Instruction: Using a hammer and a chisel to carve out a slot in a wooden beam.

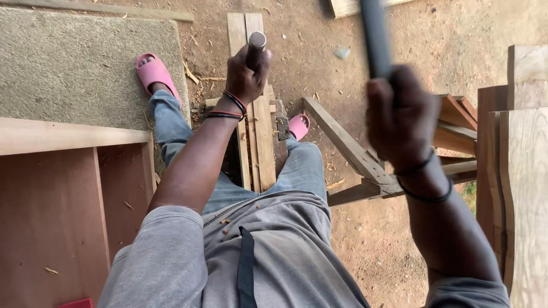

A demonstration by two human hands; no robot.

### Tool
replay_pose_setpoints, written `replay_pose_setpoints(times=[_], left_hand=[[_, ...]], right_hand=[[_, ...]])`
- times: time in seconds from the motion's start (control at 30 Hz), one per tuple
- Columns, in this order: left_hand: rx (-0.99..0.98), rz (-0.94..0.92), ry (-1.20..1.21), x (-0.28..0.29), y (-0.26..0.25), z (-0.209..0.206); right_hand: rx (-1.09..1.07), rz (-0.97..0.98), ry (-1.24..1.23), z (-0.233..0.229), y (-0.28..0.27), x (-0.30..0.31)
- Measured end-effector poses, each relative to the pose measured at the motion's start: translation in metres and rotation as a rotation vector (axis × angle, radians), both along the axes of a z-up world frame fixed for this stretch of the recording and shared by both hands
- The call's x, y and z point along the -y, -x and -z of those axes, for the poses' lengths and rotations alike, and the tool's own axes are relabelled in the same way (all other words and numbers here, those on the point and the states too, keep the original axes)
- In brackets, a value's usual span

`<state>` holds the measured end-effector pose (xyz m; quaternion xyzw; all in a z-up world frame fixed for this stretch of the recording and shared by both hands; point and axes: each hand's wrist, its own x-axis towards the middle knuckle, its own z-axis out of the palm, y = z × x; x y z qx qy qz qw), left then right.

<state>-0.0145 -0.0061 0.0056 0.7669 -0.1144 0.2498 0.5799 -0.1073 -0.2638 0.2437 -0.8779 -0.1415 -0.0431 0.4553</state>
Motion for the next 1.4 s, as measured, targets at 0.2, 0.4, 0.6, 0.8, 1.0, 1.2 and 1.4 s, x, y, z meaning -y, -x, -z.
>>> replay_pose_setpoints(times=[0.2,0.4,0.6,0.8,1.0,1.2,1.4], left_hand=[[-0.028,-0.014,-0.042,0.000,0.002,0.001],[0.239,-0.009,-0.141,-0.003,0.001,0.020],[0.047,-0.016,-0.130,-0.001,-0.005,0.015],[-0.057,-0.014,-0.013,0.001,0.007,0.006],[0.202,-0.013,-0.149,-0.002,0.000,0.027],[-0.041,-0.066,-0.163,0.002,-0.003,0.048],[0.016,-0.039,-0.076,0.003,0.011,0.031]], right_hand=[[0.181,0.082,-0.542,0.018,-0.014,-0.024],[-0.081,-0.133,0.554,0.068,0.022,-0.025],[-0.092,-0.034,0.428,0.034,0.022,-0.017],[0.018,0.162,-0.207,0.032,0.025,-0.029],[-0.233,-0.093,0.638,0.065,0.025,-0.023],[-0.205,-0.024,0.478,0.061,0.036,-0.021],[-0.376,-0.021,0.494,0.062,0.039,-0.030]])
